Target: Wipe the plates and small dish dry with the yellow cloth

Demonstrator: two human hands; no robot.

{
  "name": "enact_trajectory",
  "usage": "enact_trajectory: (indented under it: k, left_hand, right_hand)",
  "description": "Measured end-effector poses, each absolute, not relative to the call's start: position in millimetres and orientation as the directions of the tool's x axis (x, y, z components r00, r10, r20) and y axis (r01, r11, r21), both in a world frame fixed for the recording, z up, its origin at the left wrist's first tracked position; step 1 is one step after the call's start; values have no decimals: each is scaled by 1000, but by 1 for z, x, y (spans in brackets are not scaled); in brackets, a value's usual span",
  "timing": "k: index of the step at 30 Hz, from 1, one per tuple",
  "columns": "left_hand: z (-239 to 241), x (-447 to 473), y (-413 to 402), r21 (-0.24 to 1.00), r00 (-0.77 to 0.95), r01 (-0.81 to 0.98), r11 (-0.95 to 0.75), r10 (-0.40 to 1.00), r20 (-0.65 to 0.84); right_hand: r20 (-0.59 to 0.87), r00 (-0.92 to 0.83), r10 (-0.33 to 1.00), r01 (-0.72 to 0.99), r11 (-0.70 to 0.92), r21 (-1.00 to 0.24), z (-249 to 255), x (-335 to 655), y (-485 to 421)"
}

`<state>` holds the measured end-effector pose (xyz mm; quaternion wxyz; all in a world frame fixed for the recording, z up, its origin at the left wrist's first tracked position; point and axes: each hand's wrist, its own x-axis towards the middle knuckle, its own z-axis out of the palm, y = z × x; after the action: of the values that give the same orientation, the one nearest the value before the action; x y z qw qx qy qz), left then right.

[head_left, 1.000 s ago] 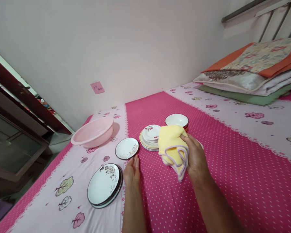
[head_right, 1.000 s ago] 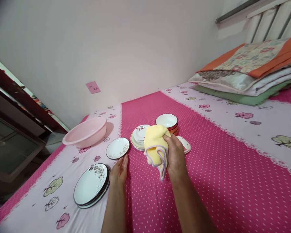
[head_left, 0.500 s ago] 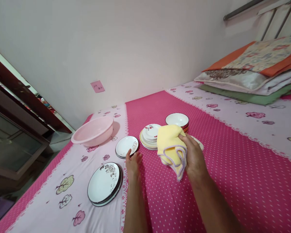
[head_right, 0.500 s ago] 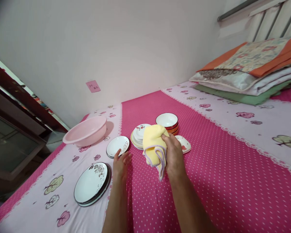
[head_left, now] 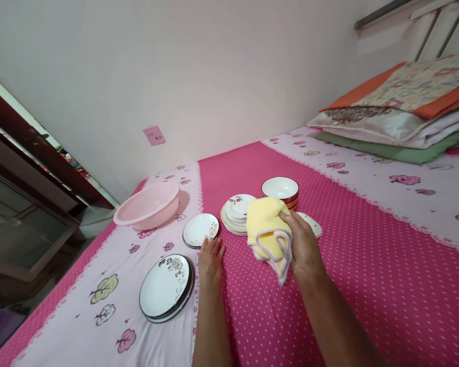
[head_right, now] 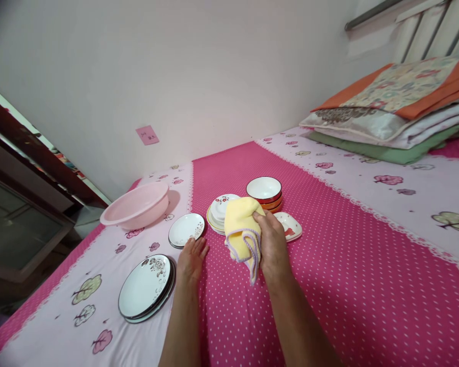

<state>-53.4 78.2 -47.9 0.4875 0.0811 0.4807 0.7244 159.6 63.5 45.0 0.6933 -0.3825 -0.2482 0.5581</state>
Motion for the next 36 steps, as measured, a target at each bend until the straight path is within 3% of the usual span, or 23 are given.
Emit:
enact_trajectory:
  k: [24, 36]
  left_hand:
    - [-52, -56, 78, 764, -504, -641, -77, 792, -344]
    - [-53, -29, 64, 823, -376, -568, 6, 887, -266]
  right_hand:
    - [-28, 214, 976, -568, 101, -817, 33, 154, 68]
    - [-52, 211, 976, -577, 82, -812, 41, 153, 66]
